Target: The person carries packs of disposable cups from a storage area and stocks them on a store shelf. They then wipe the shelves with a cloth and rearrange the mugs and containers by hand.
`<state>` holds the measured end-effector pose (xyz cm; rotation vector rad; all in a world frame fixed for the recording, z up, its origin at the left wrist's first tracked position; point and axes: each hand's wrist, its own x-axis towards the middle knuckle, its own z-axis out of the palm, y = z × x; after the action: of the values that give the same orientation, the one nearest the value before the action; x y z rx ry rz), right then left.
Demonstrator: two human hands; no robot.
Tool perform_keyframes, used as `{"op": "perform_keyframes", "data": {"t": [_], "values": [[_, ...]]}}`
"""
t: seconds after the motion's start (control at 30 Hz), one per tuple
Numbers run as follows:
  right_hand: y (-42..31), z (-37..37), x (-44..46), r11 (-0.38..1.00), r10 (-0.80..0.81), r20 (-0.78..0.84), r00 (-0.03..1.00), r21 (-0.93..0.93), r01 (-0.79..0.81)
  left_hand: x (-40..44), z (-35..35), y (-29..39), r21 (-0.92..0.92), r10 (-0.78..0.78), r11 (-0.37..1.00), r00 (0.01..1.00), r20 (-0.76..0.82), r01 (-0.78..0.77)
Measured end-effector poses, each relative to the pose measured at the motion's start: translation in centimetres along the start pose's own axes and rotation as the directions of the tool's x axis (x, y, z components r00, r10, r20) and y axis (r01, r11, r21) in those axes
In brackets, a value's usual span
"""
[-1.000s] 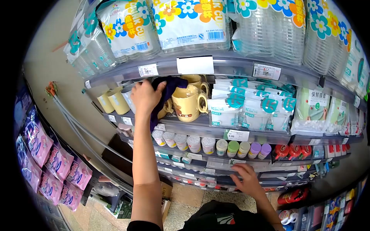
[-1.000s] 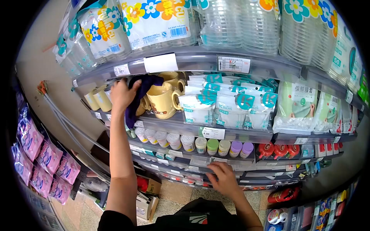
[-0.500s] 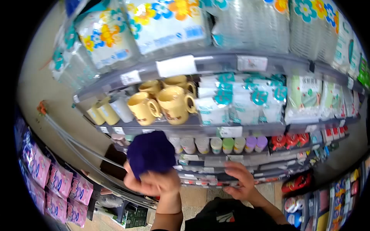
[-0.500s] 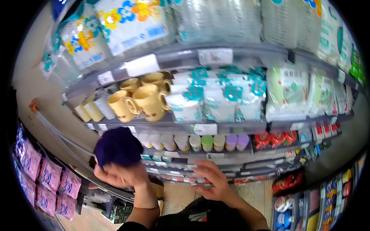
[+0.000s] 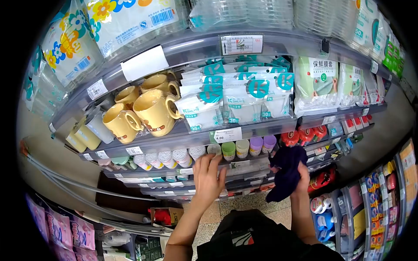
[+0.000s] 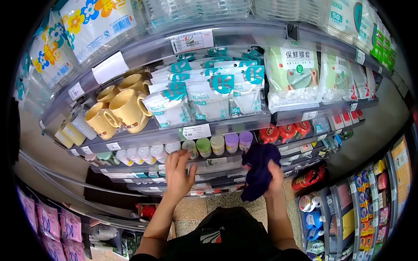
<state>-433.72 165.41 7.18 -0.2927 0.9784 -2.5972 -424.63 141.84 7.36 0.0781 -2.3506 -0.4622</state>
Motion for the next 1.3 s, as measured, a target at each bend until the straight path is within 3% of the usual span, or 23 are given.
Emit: {"op": "perform_keyframes", "data": {"t": [0.07, 0.1, 0.17, 0.2, 0.23, 0.27, 0.3, 0.33, 0.37, 0.4, 0.43, 0.47, 0.5, 0.53, 0.73, 0.8, 0.9, 0.97, 1.03, 1.07, 1.1, 1.17, 1.3], "values": [[-1.0, -1.4, 0.6, 0.979, -0.040, -0.179, 0.983, -0.203, 0.003, 0.6, 2.0, -0.7, 0.005, 0.036, 0.999, 0.999, 0.005, -0.036], [-1.0, -1.8, 1.2, 0.978, -0.046, -0.180, 0.983, -0.208, 0.008, 1.1, 2.7, -0.8, 0.016, 0.072, 0.997, 0.997, 0.005, -0.072], [-0.8, -2.7, 2.8, 0.800, -0.289, -0.167, 0.943, -0.583, 0.142, 2.2, 3.4, -0.8, 0.024, 0.069, 0.997, 0.997, 0.043, -0.070], [-0.6, -3.5, 3.6, 0.796, -0.292, -0.170, 0.941, -0.589, 0.140, 2.8, 3.7, -0.8, 0.037, 0.065, 0.997, 0.994, 0.088, -0.068], [-0.5, -4.4, 4.6, 0.428, -0.462, -0.013, 0.887, -0.879, 0.210, 3.4, 3.8, -1.5, 0.072, 0.036, 0.996, 0.985, 0.171, -0.049], [-0.8, -4.2, 5.2, -0.036, -0.535, 0.203, 0.820, -0.975, 0.218, 4.2, 3.5, -2.2, 0.065, 0.036, 0.997, 0.985, 0.170, -0.048], [-1.0, -3.6, 5.5, -0.273, -0.513, 0.327, 0.793, -0.939, 0.210, 5.1, 3.0, -2.9, -0.014, -0.007, 1.000, 0.938, 0.347, 0.013], [-0.7, -2.9, 5.9, -0.277, -0.514, 0.328, 0.792, -0.938, 0.209, 6.1, 2.5, -3.5, -0.079, -0.034, 0.993, 0.857, 0.515, 0.086], [-0.4, -2.3, 6.1, -0.361, -0.478, 0.311, 0.822, -0.922, 0.139, 7.5, 1.0, -3.2, -0.035, -0.163, 0.967, 0.719, 0.676, 0.252], [-0.1, -1.9, 6.4, -0.442, -0.443, 0.287, 0.849, -0.894, 0.072, 7.5, 1.1, -4.5, -0.037, -0.162, 0.967, 0.720, 0.675, 0.252], [0.2, -1.7, 6.7, -0.495, -0.405, 0.275, 0.872, -0.868, 0.044, 7.6, 1.3, -5.7, -0.201, -0.056, 0.947, 0.746, 0.663, 0.250], [0.4, -1.5, 7.1, -0.495, -0.407, 0.274, 0.871, -0.868, 0.042, 7.6, 1.5, -6.5, -0.360, 0.048, 0.902, 0.772, 0.634, 0.240], [0.6, -1.3, 7.5, -0.543, -0.407, 0.312, 0.859, -0.838, 0.047, 7.4, 1.7, -7.1, -0.313, 0.091, 0.941, 0.792, 0.603, 0.129], [0.8, -1.1, 7.9, -0.590, -0.403, 0.349, 0.846, -0.805, 0.051, 7.6, 1.6, -7.0, -0.315, 0.094, 0.941, 0.793, 0.603, 0.127], [2.7, -0.3, 10.0, -0.726, -0.382, 0.466, 0.798, -0.685, 0.052, 8.3, 4.7, -6.4, -0.274, 0.063, 0.926, 0.611, 0.789, 0.258], [3.1, -0.3, 10.7, -0.748, -0.368, 0.490, 0.790, -0.661, 0.062, 8.5, 6.1, -6.1, -0.278, 0.166, 0.958, 0.653, 0.739, 0.071], [3.7, -0.5, 11.1, -0.751, -0.383, 0.533, 0.754, -0.655, 0.082, 8.9, 6.7, -5.5, -0.255, 0.147, 0.963, 0.636, 0.758, 0.082], [4.1, -0.2, 11.5, -0.728, -0.325, 0.348, 0.880, -0.686, 0.003, 8.7, 7.4, -5.7, -0.259, 0.168, 0.964, 0.621, 0.765, 0.057], [4.6, 0.5, 11.8, -0.721, -0.282, 0.267, 0.921, -0.693, -0.019, 7.9, 8.3, -5.9, -0.190, 0.167, 0.980, 0.739, 0.653, -0.053], [4.8, 0.7, 11.9, -0.715, -0.234, 0.186, 0.954, -0.699, -0.039, 7.8, 8.6, -5.9, -0.193, 0.171, 0.980, 0.737, 0.654, -0.056], [5.1, 0.5, 12.0, -0.715, -0.236, 0.184, 0.954, -0.698, -0.042, 7.7, 8.9, -5.9, -0.155, 0.150, 0.986, 0.755, 0.638, -0.065], [5.9, 0.0, 12.1, -0.748, -0.318, 0.397, 0.861, -0.663, 0.029, 7.7, 9.1, -5.7, -0.118, 0.130, 0.990, 0.773, 0.621, -0.072], [6.3, 0.6, 12.1, -0.699, -0.188, 0.358, 0.914, -0.703, 0.132, 7.5, 9.5, -5.9, -0.140, 0.097, 0.990, 0.754, 0.649, -0.006]]}}
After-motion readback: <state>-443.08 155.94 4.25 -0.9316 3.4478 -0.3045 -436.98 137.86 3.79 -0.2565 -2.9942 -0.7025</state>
